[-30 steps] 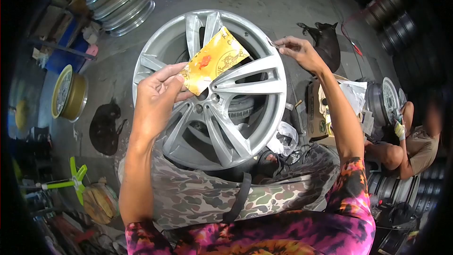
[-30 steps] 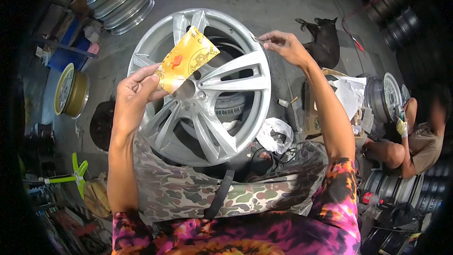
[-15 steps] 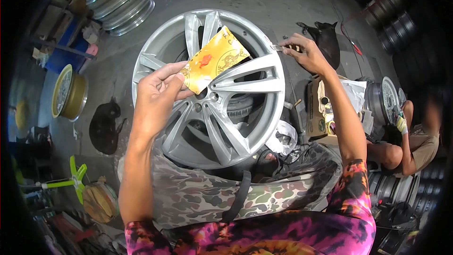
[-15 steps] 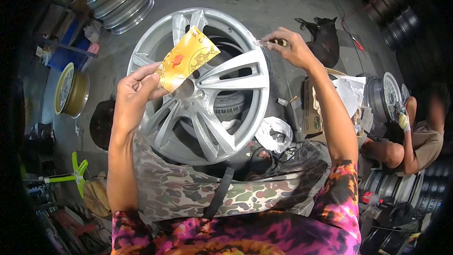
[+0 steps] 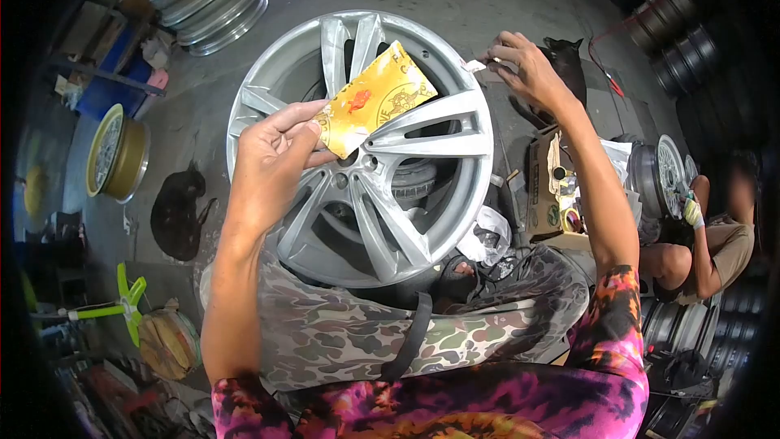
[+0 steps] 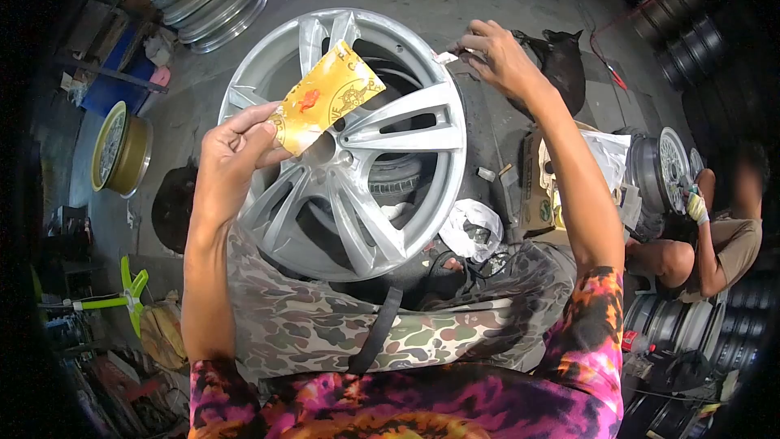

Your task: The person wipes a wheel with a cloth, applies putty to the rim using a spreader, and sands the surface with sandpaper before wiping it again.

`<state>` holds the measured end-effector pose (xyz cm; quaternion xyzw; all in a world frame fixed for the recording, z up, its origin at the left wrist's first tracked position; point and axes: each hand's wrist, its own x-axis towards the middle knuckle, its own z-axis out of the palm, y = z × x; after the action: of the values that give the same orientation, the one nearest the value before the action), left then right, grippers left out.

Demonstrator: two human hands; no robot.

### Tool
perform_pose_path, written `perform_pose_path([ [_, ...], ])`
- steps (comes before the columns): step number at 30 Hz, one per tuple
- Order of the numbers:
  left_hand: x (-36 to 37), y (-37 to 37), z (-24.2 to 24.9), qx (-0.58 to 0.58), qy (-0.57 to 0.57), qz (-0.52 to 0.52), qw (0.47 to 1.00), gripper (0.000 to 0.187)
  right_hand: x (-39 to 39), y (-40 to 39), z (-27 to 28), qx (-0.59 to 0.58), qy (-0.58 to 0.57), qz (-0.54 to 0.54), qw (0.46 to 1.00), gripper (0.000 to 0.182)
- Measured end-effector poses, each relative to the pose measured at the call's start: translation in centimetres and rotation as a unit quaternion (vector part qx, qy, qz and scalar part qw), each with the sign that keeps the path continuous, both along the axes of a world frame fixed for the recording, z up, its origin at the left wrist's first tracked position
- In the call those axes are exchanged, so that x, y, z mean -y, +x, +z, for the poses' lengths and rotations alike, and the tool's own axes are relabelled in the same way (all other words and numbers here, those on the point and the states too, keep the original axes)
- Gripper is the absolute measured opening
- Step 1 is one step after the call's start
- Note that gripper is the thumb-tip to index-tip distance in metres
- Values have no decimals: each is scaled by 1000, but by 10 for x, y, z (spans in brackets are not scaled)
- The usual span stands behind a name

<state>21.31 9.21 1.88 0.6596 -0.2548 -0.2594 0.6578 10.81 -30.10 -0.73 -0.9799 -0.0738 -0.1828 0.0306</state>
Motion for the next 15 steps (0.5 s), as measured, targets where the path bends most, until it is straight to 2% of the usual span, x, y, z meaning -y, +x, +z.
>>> perform_pose_path([
  [4,-2,3,-5,3,3,4,1000,31,3,15,3,17,-2,6,1000,24],
  [10,-2,4,-7,6,1,1,1000,32,1,14,12,-42,-8,8,999,31],
  [13,-2,3,-6,5,0,-2,1000,32,0,-2,8,-29,-27,17,999,24],
  [15,-3,2,-6,-2,1,-1,1000,32,-8,-20,11,-65,10,-1,998,24],
])
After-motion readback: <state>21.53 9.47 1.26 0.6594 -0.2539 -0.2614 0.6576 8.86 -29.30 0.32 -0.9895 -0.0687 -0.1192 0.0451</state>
